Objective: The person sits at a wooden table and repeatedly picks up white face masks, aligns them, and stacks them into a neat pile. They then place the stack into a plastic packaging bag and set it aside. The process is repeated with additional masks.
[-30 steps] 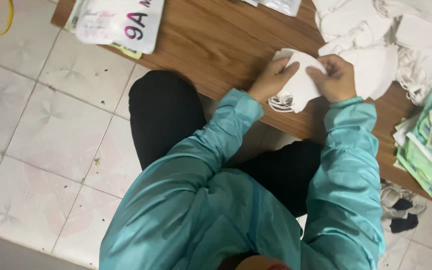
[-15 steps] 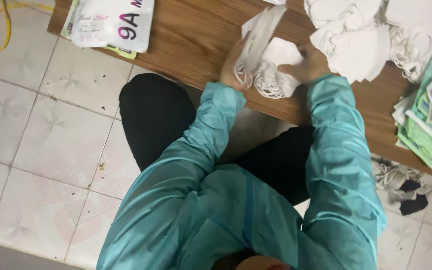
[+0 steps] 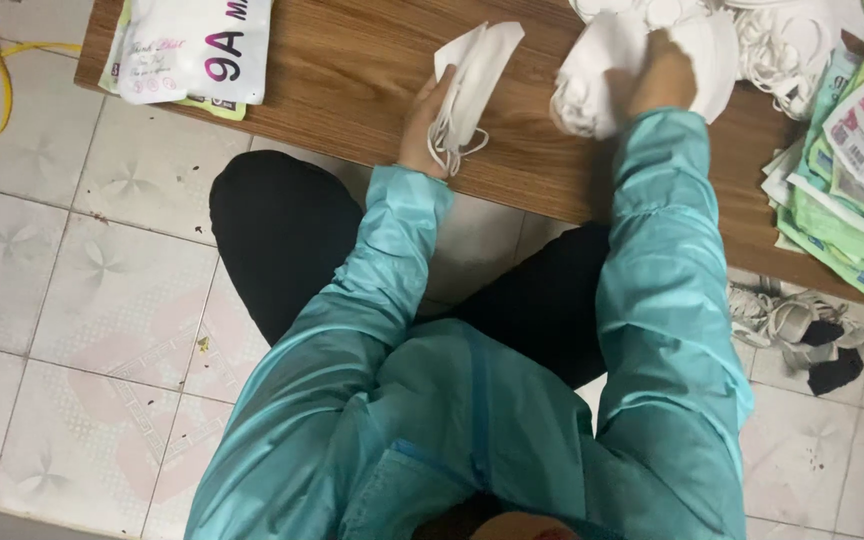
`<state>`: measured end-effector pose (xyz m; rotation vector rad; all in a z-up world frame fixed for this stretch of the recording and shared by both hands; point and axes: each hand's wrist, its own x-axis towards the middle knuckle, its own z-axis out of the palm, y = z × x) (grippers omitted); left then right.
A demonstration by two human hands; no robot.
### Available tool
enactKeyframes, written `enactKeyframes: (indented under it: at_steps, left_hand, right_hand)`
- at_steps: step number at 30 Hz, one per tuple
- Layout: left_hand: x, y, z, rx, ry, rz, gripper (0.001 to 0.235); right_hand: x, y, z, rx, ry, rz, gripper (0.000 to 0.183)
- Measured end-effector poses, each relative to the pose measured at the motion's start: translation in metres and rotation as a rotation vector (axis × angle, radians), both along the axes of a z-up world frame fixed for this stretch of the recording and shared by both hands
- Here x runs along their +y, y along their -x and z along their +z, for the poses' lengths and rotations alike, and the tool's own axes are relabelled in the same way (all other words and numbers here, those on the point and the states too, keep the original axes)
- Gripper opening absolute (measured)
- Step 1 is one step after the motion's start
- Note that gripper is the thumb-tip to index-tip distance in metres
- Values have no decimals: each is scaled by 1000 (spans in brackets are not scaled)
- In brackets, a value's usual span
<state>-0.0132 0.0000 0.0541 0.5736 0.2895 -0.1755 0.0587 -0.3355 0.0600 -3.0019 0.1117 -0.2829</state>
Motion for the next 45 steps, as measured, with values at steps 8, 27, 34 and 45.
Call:
enactKeyframes:
  at_steps: [8, 27, 34, 45]
  left_hand:
    - [-15, 5, -32, -85, -131, -4, 46]
    - [-39, -20, -97, -320, -982, 185, 33]
    - [-52, -33, -81, -250, -948, 137, 56]
    - [-89, -44, -12, -414, -655, 6, 39]
  right_hand:
    - [-47, 18, 3, -40, 5, -277, 65]
    - [-67, -8, -22, -860, -570, 240, 21]
    - [-14, 14, 6, -268, -1185, 258, 21]
    - [39, 22, -6, 8, -1247, 505, 23]
